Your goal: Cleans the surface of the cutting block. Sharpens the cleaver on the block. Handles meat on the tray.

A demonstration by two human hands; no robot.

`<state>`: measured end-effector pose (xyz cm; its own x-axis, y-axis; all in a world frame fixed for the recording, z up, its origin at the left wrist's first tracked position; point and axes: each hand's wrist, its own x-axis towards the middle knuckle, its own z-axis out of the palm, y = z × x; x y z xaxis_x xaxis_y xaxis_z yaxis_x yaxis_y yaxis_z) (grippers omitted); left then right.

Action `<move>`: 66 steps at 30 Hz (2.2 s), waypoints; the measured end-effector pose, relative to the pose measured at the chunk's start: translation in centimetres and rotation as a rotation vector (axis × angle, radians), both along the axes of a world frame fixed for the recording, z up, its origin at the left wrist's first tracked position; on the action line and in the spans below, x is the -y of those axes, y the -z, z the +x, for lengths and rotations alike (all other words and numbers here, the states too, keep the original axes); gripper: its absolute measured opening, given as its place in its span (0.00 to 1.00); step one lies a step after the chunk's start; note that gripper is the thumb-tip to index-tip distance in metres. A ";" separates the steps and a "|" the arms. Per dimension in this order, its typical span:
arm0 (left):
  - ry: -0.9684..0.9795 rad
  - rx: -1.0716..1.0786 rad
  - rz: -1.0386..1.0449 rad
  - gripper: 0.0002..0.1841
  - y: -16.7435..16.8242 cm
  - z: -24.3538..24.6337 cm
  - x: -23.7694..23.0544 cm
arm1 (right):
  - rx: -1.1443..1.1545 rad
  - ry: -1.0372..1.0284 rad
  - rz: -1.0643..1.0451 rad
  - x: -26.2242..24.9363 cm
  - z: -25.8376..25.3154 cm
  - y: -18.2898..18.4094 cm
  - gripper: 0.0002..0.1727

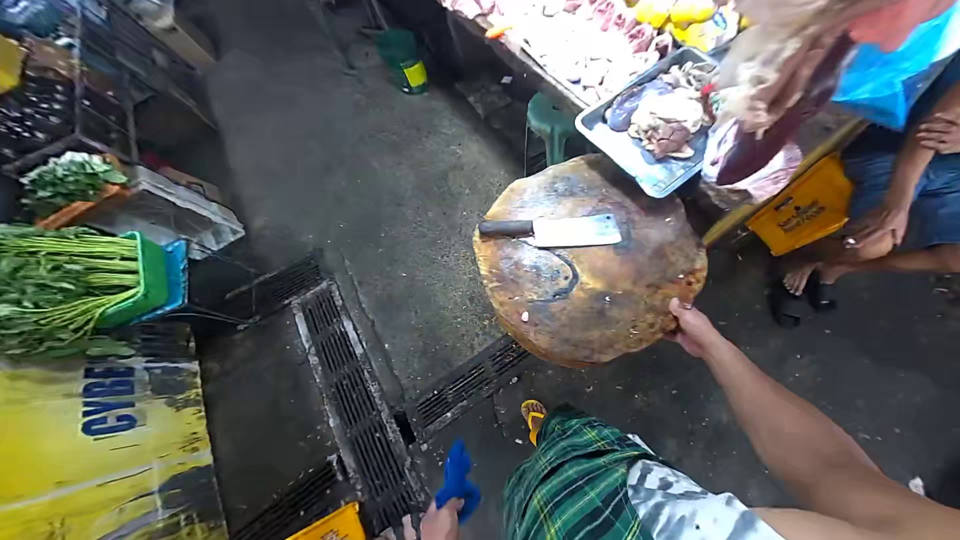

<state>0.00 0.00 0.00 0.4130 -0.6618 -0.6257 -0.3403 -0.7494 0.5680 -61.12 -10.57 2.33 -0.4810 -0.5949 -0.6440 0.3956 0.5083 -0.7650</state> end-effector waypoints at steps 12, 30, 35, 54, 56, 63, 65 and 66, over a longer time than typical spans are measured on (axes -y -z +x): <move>0.062 -0.128 -0.148 0.20 -5.1 8.9 28.7 | -1.241 -0.672 0.190 9.9 20.5 -6.7 0.30; 0.440 -0.317 -0.060 0.16 -3.1 17.5 68.1 | -1.271 -0.318 0.349 22.6 40.5 -8.4 0.14; 0.538 -0.301 -0.064 0.15 -2.0 12.4 77.2 | -1.508 -0.057 -0.006 40.7 39.6 -14.9 0.17; 1.064 -0.813 -0.031 0.32 -12.8 -25.9 103.0 | -0.104 0.012 -0.434 81.4 26.1 -6.2 0.25; 1.046 -0.761 -0.118 0.24 -12.1 -29.8 106.3 | -0.120 0.052 -0.464 82.6 23.4 -7.1 0.29; 1.289 -0.516 -0.458 0.23 -18.3 -49.4 123.2 | -0.242 0.470 -0.243 79.8 14.8 -8.5 0.28; 1.406 -0.445 -0.570 0.26 -19.8 -56.8 128.2 | -0.262 0.583 -0.039 78.0 15.2 -7.4 0.26; 1.480 -0.426 -0.612 0.28 -20.0 -60.7 130.5 | -0.279 0.612 0.079 77.3 15.8 -6.9 0.25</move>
